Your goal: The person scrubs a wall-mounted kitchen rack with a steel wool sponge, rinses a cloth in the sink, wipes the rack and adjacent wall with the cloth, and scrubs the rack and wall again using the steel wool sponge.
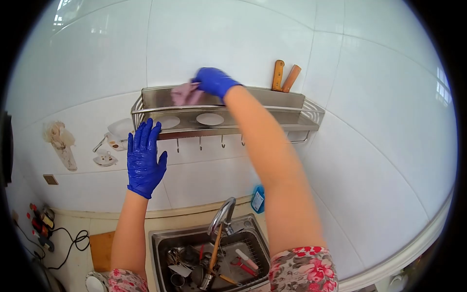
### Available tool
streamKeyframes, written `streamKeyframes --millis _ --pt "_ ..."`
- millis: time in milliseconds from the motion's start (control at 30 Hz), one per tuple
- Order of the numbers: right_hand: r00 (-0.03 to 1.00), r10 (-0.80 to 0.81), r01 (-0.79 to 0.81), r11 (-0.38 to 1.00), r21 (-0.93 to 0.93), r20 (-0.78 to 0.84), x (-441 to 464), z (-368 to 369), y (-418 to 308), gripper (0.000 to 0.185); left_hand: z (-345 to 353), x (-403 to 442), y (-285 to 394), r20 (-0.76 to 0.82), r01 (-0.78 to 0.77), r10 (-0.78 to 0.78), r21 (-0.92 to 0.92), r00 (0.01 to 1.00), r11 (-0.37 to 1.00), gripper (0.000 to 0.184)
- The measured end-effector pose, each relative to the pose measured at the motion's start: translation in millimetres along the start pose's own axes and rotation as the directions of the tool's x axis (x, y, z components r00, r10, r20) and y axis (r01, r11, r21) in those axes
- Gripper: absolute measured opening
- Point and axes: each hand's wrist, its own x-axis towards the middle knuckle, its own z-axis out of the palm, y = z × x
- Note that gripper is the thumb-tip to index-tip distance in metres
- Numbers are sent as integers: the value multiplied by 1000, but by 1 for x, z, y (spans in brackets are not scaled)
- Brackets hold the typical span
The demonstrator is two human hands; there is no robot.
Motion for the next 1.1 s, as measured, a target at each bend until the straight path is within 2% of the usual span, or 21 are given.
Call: streamKeyframes --millis 33,67,200,300,367,400,467,533,600,667,700,733,800,833,867,900,933,967,1033,1067,1100 --pt "1000 5 -5 1000 20 -8 -21 -12 13 24 1 0 0 -4 2 -2 -8 1000 1000 74" --pt "996 91 -92 994 63 12 -37 -19 28 24 2 0 0 -7 3 -4 -15 1000 1000 73" --pt "976 214 -216 976 33 44 -88 -45 73 28 3 1 1 -10 12 -13 -22 1000 1000 73" --pt "961 275 -275 961 -2 4 -109 -50 94 26 1 0 2 -10 12 -13 -19 1000 1000 73" --pt "916 382 -373 923 -91 125 -114 -54 106 23 1 1 1 -9 1 -1 -33 1000 999 74" --pt "915 381 -372 924 -84 132 -117 -56 103 23 0 0 2 -1 5 -5 -30 1000 1000 74" --pt "832 536 -499 836 -228 146 -120 -63 97 25 0 1 1 16 8 -8 -23 1000 1000 74" --pt "851 515 -468 832 -297 101 -119 -52 97 23 2 0 1 12 9 -9 -33 1000 999 74" --pt "972 230 -224 875 -430 -38 -112 -40 89 18 1 3 1 2 -1 1 -37 1000 999 74" --pt "906 349 -216 868 -448 240 -75 -43 55 17 1 2 3 -4 8 -8 -32 1000 999 74" --pt "997 63 -78 917 -392 -52 -77 -36 37 15 1 2 3 -3 5 -5 -31 1000 999 74" --pt "995 -11 -27 921 -389 -94 -62 -29 26 13 1 2 2 -5 1 -1 -22 1000 1000 74" --pt "999 -48 44 988 -148 -24 -47 -38 -13 10 2 2 2 -3 -7 7 -13 1000 1000 75" --pt "928 -349 319 925 -207 -130 -42 -33 -18 6 3 2 1 -6 -7 7 -11 1000 1000 76" --pt "992 -126 124 989 76 29 -33 -32 -31 7 3 2 0 -12 -6 6 -11 1000 1000 76" --pt "977 107 -157 947 281 185 -25 -31 -45 10 4 2 0 -8 6 -6 -8 1000 1000 77" --pt "935 183 -284 899 334 303 -24 -40 -55 13 4 2 1 -6 6 -6 -8 1000 1000 77" --pt "935 182 -285 897 337 304 -28 -39 -51 13 3 3 0 -10 -1 1 2 1000 1000 77" --pt "948 229 -318 694 646 221 -46 -34 -28 19 2 0 -1 -2 -5 5 12 1000 1000 76" --pt "953 197 -253 935 249 229 -51 -37 -15 19 1 1 -1 5 -7 7 -4 1000 1000 76" --pt "958 165 -118 973 -199 236 -56 -41 -5 20 1 2 -2 6 -7 7 -19 1000 1000 76"
